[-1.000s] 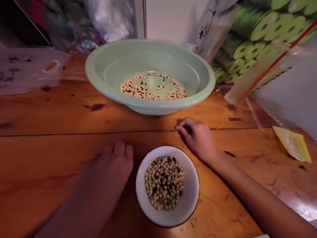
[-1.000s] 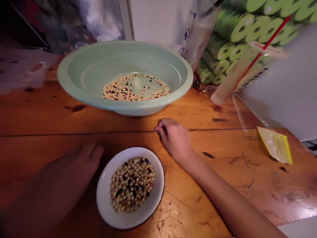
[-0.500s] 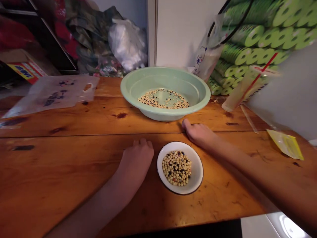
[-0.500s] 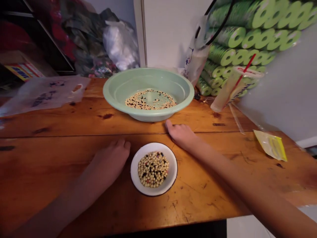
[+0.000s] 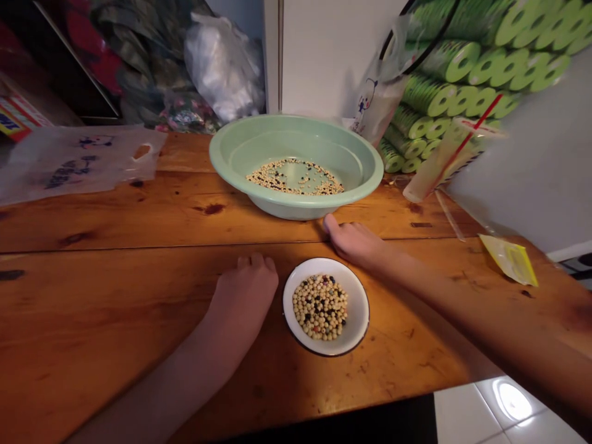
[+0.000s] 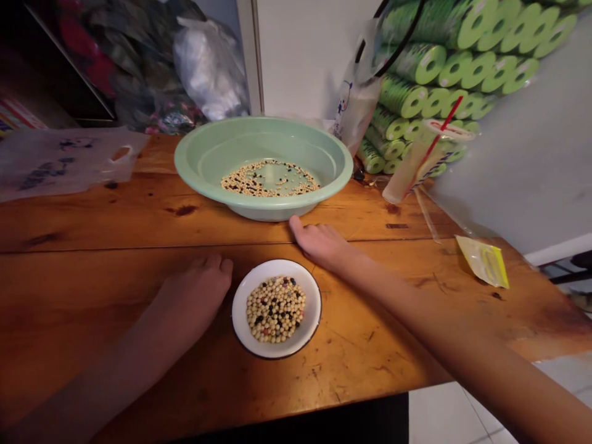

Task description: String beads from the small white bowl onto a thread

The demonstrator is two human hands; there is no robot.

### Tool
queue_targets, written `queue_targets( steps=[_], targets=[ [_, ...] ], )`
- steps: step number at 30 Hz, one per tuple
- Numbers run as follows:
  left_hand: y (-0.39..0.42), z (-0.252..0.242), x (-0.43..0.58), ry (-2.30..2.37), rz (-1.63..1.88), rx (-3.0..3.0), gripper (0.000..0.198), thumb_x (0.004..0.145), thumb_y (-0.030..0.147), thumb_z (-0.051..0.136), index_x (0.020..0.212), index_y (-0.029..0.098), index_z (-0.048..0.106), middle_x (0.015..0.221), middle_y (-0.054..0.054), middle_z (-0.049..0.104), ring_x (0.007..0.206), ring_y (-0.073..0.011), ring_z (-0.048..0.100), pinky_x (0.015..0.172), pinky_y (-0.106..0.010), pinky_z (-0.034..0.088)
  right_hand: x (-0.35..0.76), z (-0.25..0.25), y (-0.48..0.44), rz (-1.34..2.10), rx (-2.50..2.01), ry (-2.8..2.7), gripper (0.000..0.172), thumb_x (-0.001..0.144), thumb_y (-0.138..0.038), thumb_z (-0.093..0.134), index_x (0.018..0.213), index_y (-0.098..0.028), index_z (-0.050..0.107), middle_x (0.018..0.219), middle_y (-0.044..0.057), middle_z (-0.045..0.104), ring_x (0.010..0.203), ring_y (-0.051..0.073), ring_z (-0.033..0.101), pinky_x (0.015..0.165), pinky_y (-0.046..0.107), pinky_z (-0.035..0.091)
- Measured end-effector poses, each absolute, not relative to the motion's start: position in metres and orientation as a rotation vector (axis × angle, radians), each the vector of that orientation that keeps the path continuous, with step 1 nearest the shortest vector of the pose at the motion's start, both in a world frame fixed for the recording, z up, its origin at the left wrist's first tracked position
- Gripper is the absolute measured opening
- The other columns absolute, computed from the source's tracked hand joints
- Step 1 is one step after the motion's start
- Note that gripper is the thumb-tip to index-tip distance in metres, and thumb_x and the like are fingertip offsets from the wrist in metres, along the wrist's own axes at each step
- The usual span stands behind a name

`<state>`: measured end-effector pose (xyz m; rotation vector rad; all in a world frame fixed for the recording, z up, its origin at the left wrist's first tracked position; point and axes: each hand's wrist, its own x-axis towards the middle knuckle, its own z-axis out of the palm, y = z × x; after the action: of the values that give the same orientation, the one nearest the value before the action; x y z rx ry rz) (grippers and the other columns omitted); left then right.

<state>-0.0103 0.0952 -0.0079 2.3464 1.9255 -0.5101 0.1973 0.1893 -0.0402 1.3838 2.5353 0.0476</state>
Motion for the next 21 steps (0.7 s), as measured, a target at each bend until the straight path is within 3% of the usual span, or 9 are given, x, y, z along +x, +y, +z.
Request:
queue_targets(
  steps=[13, 21],
  targets=[
    [0.092, -0.01, -0.013, 1.953, -0.396, 2.418, 0.033, 0.079, -0.007, 0.036, 0.089, 0.007, 0.065, 0.091, -0.017, 0.065, 0.087, -0.028, 0.066, 0.062, -0.031, 0.055, 0.196, -0.042, 0.192, 0.138, 1.428, 2.491, 0.024, 0.093, -0.02, 0.028, 0.114, -0.013, 0.038, 0.081, 0.015, 0.071, 0.065, 0.028, 0.063, 0.057, 0.032, 0.03],
    [0.095, -0.014, -0.012, 1.935, -0.434, 2.394, 0.038, 0.082, -0.008, 0.03, 0.093, 0.005, 0.064, 0.092, -0.018, 0.065, 0.09, -0.0296, 0.066, 0.067, -0.037, 0.057, 0.189, -0.043, 0.191, 0.188, 1.391, 2.504, 0.025, 0.091, -0.019, 0.033, 0.115, -0.014, 0.039, 0.08, 0.013, 0.072, 0.067, 0.031, 0.065, 0.054, 0.033, 0.028]
  ],
)
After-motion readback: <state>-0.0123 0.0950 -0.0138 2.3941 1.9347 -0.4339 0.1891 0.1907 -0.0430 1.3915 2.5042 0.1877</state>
